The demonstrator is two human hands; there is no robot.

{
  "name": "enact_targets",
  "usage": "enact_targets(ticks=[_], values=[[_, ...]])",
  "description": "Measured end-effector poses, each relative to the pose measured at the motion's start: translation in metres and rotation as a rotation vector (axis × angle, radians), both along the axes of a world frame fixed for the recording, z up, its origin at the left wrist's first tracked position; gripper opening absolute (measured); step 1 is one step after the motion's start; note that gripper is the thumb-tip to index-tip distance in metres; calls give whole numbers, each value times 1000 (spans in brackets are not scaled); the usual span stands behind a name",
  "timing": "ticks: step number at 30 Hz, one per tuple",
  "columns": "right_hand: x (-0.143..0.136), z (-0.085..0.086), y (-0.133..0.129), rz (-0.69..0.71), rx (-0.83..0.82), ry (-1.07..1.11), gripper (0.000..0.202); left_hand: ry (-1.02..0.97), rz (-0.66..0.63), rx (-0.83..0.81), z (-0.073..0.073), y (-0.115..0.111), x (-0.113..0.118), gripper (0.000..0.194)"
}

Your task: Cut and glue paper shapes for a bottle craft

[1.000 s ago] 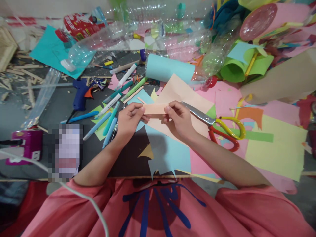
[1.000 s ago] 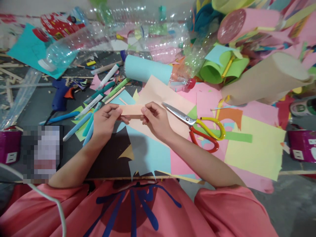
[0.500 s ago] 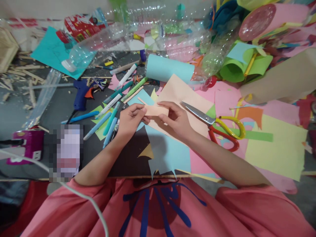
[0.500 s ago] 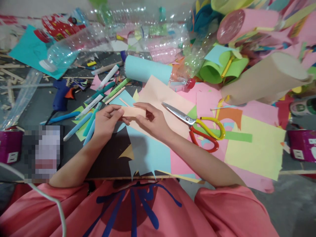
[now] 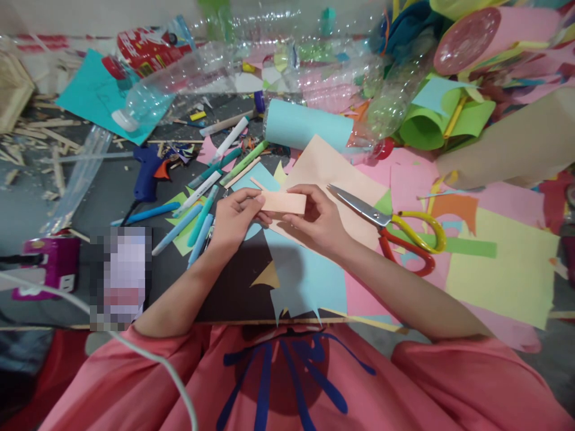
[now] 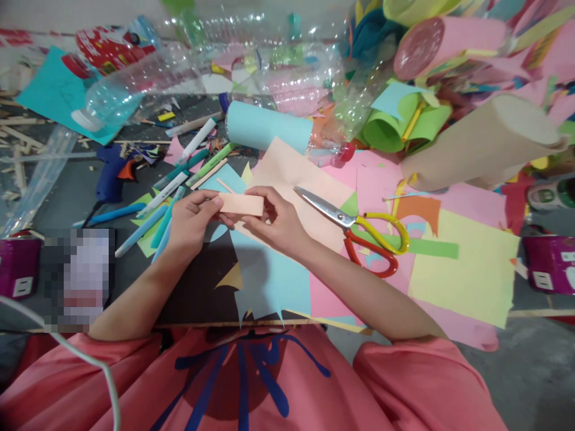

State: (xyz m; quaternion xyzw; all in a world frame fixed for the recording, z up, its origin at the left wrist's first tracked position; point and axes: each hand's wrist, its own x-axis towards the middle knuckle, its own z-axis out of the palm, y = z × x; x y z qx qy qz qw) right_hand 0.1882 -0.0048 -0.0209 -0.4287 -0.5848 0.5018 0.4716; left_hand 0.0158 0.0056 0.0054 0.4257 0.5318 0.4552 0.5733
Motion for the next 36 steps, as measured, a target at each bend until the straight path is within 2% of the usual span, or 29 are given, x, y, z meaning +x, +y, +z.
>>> enact_targets(ticks=[6, 19, 25, 30, 36], values=[[0, 3, -1, -39, 17, -44, 33, -22, 3, -26, -2, 1, -2, 24], [0, 1, -2, -22, -9, -4, 33, -33, 5, -22, 2, 2, -2, 24], [-2, 5, 1, 9, -188, 199, 57, -5, 50, 48, 2, 1, -2, 32], [-3, 7, 3, 2, -361, 372, 35, 54, 42, 79, 1, -1, -2, 27], [-3, 10, 3, -10, -432, 390, 39, 87, 31, 66, 0, -1, -3, 31]])
